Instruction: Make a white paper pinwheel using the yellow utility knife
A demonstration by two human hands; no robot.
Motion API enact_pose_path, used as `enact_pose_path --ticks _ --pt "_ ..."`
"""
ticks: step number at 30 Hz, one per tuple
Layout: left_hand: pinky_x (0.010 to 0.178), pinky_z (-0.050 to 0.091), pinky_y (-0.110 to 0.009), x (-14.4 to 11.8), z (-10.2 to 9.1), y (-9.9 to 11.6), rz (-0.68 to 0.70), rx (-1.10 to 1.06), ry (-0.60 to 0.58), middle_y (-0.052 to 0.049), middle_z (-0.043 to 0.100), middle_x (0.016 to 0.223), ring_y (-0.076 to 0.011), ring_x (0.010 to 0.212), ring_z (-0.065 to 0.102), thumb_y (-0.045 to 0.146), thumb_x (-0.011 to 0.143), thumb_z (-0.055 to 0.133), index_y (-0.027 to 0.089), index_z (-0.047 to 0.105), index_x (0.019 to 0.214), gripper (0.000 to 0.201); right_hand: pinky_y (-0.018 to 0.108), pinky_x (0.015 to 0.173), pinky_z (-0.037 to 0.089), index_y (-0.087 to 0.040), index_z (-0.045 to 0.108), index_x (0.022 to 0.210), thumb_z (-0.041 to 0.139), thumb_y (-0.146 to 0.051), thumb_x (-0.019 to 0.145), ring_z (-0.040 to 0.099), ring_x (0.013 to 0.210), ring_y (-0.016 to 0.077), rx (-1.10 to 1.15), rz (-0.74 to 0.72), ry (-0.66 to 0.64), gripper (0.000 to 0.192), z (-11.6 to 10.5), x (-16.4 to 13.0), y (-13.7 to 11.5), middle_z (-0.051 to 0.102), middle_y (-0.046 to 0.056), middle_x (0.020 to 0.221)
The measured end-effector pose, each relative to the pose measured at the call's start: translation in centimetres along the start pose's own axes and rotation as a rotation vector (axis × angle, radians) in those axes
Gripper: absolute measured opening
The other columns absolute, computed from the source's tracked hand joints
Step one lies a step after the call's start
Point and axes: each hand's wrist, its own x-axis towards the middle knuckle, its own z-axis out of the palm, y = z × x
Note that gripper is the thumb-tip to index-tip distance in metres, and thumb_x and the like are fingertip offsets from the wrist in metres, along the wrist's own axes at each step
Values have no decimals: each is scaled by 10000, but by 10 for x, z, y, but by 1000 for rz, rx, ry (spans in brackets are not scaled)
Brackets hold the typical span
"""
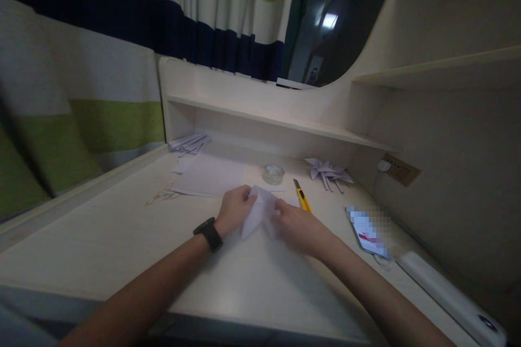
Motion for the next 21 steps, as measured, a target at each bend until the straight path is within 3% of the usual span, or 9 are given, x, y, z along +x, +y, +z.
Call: enact_pose_path --ticks 5,10,17,21 --pt "621 398 -249 0 0 1 12 -5 9 -35 694 771 -172 697 608 304 843 502 178 674 805 216 300 620 452 -137 636 875 500 -95 816 618 727 198 -86 17 -15 154 -4 4 2 614 119 894" --pt "648 413 -257 0 1 0 25 -60 -5 -50 710 817 -184 739 624 310 852 500 180 698 831 238 256 546 396 -171 658 791 616 -198 731 590 633 163 28 -64 -41 78 -8 4 5 630 61 769" --pt "694 439 -269 -2 -2 5 27 -171 -5 -26 718 874 -190 792 636 292 845 520 215 710 875 207 242 583 376 -189 685 733 637 -147 691 569 623 135 155 -71 26 76 -8 8 9 649 33 725" --pt "731 436 -265 -2 -5 10 100 -127 108 -32 689 859 -178 799 612 259 800 599 221 727 817 135 241 636 390 -220 707 820 665 -136 681 612 737 159 231 -16 76 167 -4 9 14 683 28 826"
